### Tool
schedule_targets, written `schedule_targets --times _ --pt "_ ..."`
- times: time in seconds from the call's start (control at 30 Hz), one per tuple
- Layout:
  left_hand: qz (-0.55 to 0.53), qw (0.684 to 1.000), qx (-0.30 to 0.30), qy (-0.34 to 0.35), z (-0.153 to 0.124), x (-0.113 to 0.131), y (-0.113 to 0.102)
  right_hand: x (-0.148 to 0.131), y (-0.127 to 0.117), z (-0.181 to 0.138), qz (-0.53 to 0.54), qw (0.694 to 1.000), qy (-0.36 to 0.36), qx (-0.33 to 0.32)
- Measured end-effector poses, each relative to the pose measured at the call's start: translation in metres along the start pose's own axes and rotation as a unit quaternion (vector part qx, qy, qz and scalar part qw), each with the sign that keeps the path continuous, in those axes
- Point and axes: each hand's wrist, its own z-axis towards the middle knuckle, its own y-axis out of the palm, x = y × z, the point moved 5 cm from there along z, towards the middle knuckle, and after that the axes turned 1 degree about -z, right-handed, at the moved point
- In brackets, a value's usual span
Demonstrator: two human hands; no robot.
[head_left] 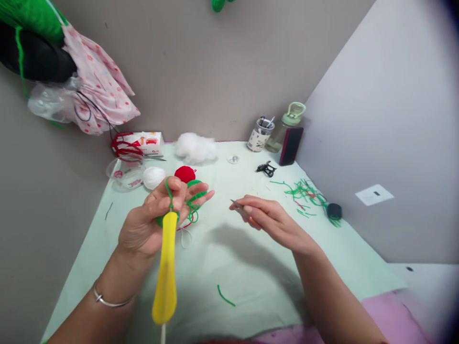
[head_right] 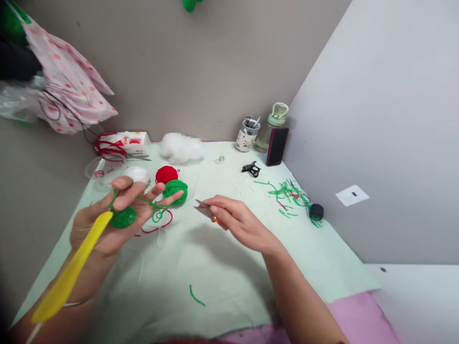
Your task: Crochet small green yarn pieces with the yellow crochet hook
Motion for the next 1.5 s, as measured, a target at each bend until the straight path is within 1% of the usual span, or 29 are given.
schedule_targets --times 0.07,0.1,0.13,0.2,0.3,0.4,0.5,0.67,0.8,1.0,1.13,1.23,1.33,1.43,1.5 --pt "0.010 1.000 0.003 -0.016 0.000 -0.006 0.000 -0.018 0.013 0.008 0.005 0.999 -0.037 -0.013" --pt "0.015 1.000 0.001 -0.025 0.000 -0.009 0.000 -0.024 0.020 0.013 -0.013 0.998 -0.050 -0.029" --pt "0.017 0.999 -0.004 -0.033 0.000 -0.012 0.000 -0.028 0.025 0.017 -0.030 0.997 -0.057 -0.035" --pt "0.015 0.999 -0.018 -0.046 0.000 -0.016 0.000 -0.030 0.032 0.025 -0.066 0.996 -0.045 -0.039" --pt "0.009 0.998 -0.031 -0.054 0.000 -0.020 0.000 -0.030 0.030 0.029 -0.117 0.992 -0.034 -0.026" --pt "-0.003 0.998 -0.026 -0.049 0.002 -0.019 0.001 -0.030 0.023 0.028 -0.104 0.994 -0.029 -0.029" --pt "-0.006 0.999 -0.019 -0.041 0.003 -0.017 0.001 -0.029 0.016 0.027 -0.102 0.995 -0.004 -0.014" --pt "-0.013 0.998 -0.014 -0.062 0.003 -0.021 -0.001 -0.029 0.019 0.031 -0.150 0.989 0.006 -0.007" --pt "-0.014 0.997 -0.006 -0.073 0.004 -0.025 -0.002 -0.030 0.021 0.033 -0.187 0.982 -0.015 -0.003" --pt "-0.005 0.996 -0.003 -0.092 0.004 -0.029 -0.001 -0.029 0.027 0.037 -0.178 0.982 -0.053 -0.020" --pt "-0.003 0.996 -0.019 -0.088 0.005 -0.029 0.001 -0.027 0.030 0.037 -0.193 0.976 -0.099 -0.026" --pt "-0.008 0.996 -0.031 -0.082 0.005 -0.029 0.002 -0.027 0.031 0.035 -0.201 0.970 -0.132 -0.048" --pt "-0.018 0.995 -0.033 -0.091 0.005 -0.031 0.002 -0.028 0.031 0.033 -0.210 0.964 -0.146 -0.072" --pt "-0.027 0.996 -0.020 -0.078 0.005 -0.029 0.000 -0.028 0.032 0.031 -0.221 0.959 -0.149 -0.096" --pt "-0.037 0.997 -0.004 -0.064 0.006 -0.026 -0.003 -0.025 0.035 0.030 -0.227 0.956 -0.130 -0.136"
